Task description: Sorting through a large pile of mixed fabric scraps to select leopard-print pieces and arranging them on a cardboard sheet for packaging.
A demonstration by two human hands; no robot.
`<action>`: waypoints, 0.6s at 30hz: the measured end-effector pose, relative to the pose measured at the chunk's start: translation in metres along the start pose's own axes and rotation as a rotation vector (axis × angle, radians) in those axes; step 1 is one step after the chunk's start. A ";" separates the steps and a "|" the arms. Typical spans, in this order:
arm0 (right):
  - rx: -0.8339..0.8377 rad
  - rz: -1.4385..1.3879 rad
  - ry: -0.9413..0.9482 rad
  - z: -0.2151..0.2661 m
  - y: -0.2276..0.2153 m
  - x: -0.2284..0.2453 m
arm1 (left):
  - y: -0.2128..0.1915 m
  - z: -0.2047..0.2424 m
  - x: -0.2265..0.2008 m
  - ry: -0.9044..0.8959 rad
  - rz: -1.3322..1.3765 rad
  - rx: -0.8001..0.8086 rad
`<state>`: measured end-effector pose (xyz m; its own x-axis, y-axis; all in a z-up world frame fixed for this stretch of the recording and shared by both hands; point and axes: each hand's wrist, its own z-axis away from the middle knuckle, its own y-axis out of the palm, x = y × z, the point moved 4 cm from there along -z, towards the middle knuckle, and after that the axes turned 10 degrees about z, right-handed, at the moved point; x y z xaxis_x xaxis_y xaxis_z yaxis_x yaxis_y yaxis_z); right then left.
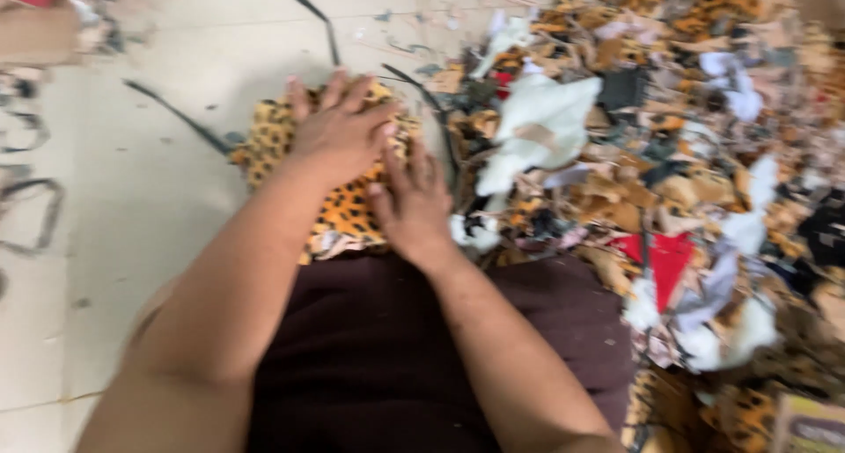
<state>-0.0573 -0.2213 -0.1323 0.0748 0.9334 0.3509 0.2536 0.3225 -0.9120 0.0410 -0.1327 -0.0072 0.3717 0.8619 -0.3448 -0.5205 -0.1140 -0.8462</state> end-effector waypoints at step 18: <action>-0.242 -0.586 0.536 0.077 -0.242 -0.099 | 0.062 0.043 -0.190 0.606 0.123 -0.134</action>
<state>-0.1999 -0.3799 0.0376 0.3001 0.4035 0.8643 0.5907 0.6329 -0.5006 -0.0952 -0.2819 0.0231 0.7051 0.4097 -0.5787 -0.5010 -0.2897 -0.8155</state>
